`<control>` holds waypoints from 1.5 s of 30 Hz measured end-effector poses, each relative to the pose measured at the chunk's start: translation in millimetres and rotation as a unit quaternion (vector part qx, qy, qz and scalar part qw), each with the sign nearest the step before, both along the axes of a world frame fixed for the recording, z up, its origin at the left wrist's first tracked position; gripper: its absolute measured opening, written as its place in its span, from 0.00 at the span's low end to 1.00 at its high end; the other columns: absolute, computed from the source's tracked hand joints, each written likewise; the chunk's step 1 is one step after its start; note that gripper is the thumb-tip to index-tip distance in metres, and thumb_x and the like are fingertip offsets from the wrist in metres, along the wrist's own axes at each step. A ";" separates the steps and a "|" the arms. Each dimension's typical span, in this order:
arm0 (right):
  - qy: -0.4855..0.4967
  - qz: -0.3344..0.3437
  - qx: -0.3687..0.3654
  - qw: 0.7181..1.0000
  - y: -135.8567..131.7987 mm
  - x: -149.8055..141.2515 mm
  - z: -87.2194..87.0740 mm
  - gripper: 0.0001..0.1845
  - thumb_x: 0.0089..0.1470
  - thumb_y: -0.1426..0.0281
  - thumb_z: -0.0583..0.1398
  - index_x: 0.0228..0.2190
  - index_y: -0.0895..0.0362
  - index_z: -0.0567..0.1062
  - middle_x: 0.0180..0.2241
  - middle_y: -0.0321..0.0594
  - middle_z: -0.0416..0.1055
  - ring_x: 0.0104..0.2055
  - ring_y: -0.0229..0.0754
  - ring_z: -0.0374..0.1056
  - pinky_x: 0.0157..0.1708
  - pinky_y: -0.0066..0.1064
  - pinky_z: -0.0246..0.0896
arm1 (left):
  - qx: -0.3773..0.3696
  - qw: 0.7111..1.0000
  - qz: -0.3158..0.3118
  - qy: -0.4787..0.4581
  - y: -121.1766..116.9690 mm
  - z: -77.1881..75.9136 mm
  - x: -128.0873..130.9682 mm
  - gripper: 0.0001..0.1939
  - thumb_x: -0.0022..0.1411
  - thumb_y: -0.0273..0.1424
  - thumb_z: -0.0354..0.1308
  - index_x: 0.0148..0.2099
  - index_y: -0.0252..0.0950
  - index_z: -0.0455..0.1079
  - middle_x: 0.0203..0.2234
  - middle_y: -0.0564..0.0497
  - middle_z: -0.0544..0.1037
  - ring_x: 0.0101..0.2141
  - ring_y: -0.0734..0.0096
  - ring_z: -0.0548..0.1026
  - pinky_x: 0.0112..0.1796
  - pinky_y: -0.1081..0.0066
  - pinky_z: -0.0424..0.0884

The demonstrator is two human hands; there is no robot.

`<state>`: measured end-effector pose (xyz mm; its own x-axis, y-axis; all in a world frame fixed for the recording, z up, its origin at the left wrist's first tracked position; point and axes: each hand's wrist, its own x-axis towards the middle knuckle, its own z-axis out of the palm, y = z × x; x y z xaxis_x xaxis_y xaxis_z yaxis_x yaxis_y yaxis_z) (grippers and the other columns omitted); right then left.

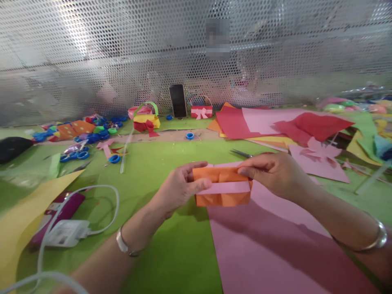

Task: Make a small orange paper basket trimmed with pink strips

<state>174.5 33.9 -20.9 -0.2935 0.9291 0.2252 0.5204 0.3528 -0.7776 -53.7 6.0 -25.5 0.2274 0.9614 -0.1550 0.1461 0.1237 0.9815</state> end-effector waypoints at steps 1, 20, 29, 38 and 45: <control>0.022 -0.009 -0.018 1.000 0.3 -0.7 0.0 0.11 0.47 0.62 0.61 0.23 0.53 0.80 0.26 0.38 0.79 0.28 0.43 0.73 0.26 0.29 0.66 | -0.025 0.999 0.004 -0.021 0.2 -0.5 1.7 0.24 0.46 0.32 0.68 0.48 0.33 0.74 0.34 0.47 0.82 0.33 0.65 0.78 0.33 0.71 0.73; 0.209 -0.015 -0.242 0.947 -8.2 -28.1 -17.7 0.13 0.38 0.70 0.66 0.31 0.56 0.77 0.30 0.38 0.78 0.30 0.43 0.74 0.28 0.32 0.73 | -0.121 0.987 0.056 -0.088 0.0 -2.3 8.6 0.17 0.41 0.26 0.72 0.37 0.31 0.77 0.29 0.47 0.81 0.27 0.69 0.78 0.30 0.70 0.75; 0.241 0.005 -0.259 0.935 -7.9 -23.0 -21.7 0.17 0.35 0.67 0.70 0.33 0.55 0.79 0.31 0.38 0.79 0.31 0.43 0.74 0.30 0.33 0.73 | -0.117 0.982 0.068 -0.133 -0.3 -10.1 2.1 0.15 0.46 0.40 0.70 0.31 0.35 0.79 0.26 0.50 0.81 0.28 0.70 0.77 0.34 0.70 0.74; 0.222 0.052 -0.274 0.934 -9.3 -19.9 -17.7 0.18 0.37 0.66 0.71 0.35 0.54 0.80 0.37 0.39 0.79 0.39 0.43 0.74 0.39 0.32 0.70 | -0.104 0.980 0.033 -0.165 -0.3 -10.9 5.4 0.21 0.40 0.37 0.74 0.39 0.35 0.79 0.32 0.49 0.82 0.34 0.70 0.78 0.40 0.71 0.73; 0.141 -0.007 -0.158 0.977 -14.3 -23.0 -12.3 0.05 0.43 0.66 0.64 0.22 0.55 0.79 0.19 0.34 0.71 0.20 0.34 0.62 0.18 0.26 0.56 | -0.086 0.984 0.013 -0.157 -7.0 -10.5 14.5 0.19 0.42 0.38 0.73 0.36 0.34 0.79 0.28 0.49 0.81 0.30 0.69 0.78 0.37 0.71 0.73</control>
